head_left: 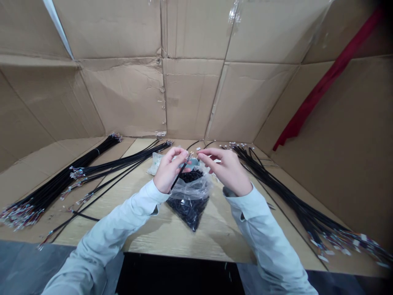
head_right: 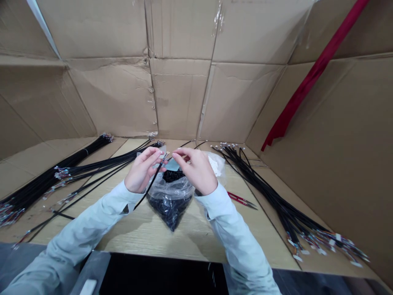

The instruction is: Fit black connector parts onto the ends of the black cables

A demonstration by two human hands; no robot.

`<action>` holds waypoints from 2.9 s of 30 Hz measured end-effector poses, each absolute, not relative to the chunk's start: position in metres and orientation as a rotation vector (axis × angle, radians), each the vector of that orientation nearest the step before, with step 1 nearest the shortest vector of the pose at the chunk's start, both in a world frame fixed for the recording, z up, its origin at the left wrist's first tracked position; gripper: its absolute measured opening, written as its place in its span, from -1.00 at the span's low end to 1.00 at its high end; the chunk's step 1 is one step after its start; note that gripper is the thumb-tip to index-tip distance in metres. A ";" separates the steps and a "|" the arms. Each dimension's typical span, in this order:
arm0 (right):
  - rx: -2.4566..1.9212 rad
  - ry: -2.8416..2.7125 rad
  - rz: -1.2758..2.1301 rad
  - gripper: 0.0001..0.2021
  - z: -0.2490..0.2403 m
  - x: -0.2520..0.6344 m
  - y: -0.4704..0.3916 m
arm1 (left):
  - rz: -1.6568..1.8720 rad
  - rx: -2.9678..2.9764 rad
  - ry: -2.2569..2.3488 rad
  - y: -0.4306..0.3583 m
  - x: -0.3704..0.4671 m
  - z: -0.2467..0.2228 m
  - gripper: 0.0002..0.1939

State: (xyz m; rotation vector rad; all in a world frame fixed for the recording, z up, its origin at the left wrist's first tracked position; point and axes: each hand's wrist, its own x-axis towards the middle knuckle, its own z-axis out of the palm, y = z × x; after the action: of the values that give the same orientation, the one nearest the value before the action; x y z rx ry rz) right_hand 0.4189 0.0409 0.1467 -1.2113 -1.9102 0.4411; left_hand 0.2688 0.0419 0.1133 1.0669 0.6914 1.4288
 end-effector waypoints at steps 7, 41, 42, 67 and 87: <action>-1.191 -1.937 0.597 -0.68 0.141 0.416 0.045 | 1.497 0.979 0.617 0.042 0.272 0.113 -0.74; -1.116 -1.885 0.529 -0.68 0.142 0.414 0.043 | 1.539 0.975 0.602 0.039 0.275 0.111 -0.77; -1.110 -1.908 0.508 -0.67 0.142 0.414 0.042 | 1.543 0.976 0.600 0.039 0.274 0.111 -0.77; -1.135 -1.916 0.578 -0.73 0.143 0.412 0.041 | 1.610 0.987 0.578 0.041 0.275 0.110 -0.79; -1.142 -1.792 1.108 -0.63 0.146 0.419 0.055 | 1.571 1.154 0.629 0.041 0.278 0.096 -0.85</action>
State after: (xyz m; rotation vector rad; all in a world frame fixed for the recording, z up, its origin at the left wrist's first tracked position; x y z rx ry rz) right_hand 0.4195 0.0552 0.1456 -1.1417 -1.7923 1.1081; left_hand 0.2780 0.0407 0.0961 1.1538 0.6287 1.5707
